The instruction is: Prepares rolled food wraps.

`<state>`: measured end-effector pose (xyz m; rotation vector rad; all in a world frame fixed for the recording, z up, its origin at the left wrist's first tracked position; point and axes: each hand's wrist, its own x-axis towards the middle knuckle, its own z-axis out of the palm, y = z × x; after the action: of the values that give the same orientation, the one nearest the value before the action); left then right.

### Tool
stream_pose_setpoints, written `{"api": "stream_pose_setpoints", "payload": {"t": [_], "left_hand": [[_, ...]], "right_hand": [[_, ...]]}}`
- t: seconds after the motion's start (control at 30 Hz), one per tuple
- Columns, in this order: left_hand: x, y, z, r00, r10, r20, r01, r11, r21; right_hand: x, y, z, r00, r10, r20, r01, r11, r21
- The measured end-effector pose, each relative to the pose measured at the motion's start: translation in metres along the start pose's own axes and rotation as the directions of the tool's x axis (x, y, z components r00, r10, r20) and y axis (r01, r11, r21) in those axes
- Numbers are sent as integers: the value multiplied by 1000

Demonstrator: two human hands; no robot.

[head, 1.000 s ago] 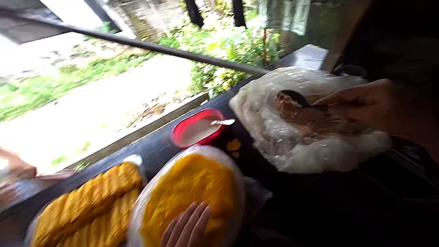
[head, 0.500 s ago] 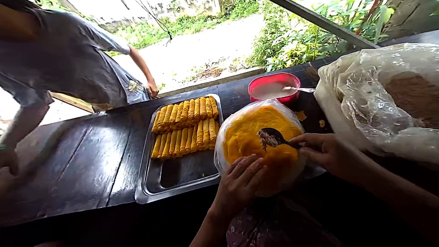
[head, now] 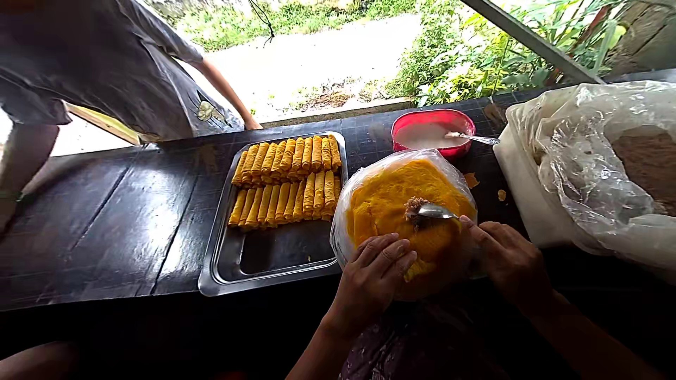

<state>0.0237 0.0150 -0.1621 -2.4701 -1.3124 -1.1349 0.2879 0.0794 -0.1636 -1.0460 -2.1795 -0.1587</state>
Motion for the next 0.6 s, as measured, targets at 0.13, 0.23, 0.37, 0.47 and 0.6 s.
{"api": "stream_pose_setpoints", "payload": {"t": [0.13, 0.23, 0.37, 0.47, 0.6], "left_hand": [[1, 0, -1, 1000, -12, 7, 12, 1000, -15], [2, 0, -2, 1000, -23, 4, 23, 1000, -20], [2, 0, -1, 1000, -24, 0, 24, 999, -21], [2, -1, -1, 1000, -28, 3, 28, 999, -26], [0, -1, -1, 1000, -26, 5, 27, 999, -30]], "right_hand": [[8, 7, -18, 999, 48, 26, -46, 997, -54], [17, 6, -31, 996, 82, 25, -81, 996, -31], [25, -4, -32, 998, 38, 45, -42, 995, 91], [23, -8, -23, 996, -12, 89, 3, 995, 99], [32, -1, -32, 994, 1, 108, -15, 992, 129]]}}
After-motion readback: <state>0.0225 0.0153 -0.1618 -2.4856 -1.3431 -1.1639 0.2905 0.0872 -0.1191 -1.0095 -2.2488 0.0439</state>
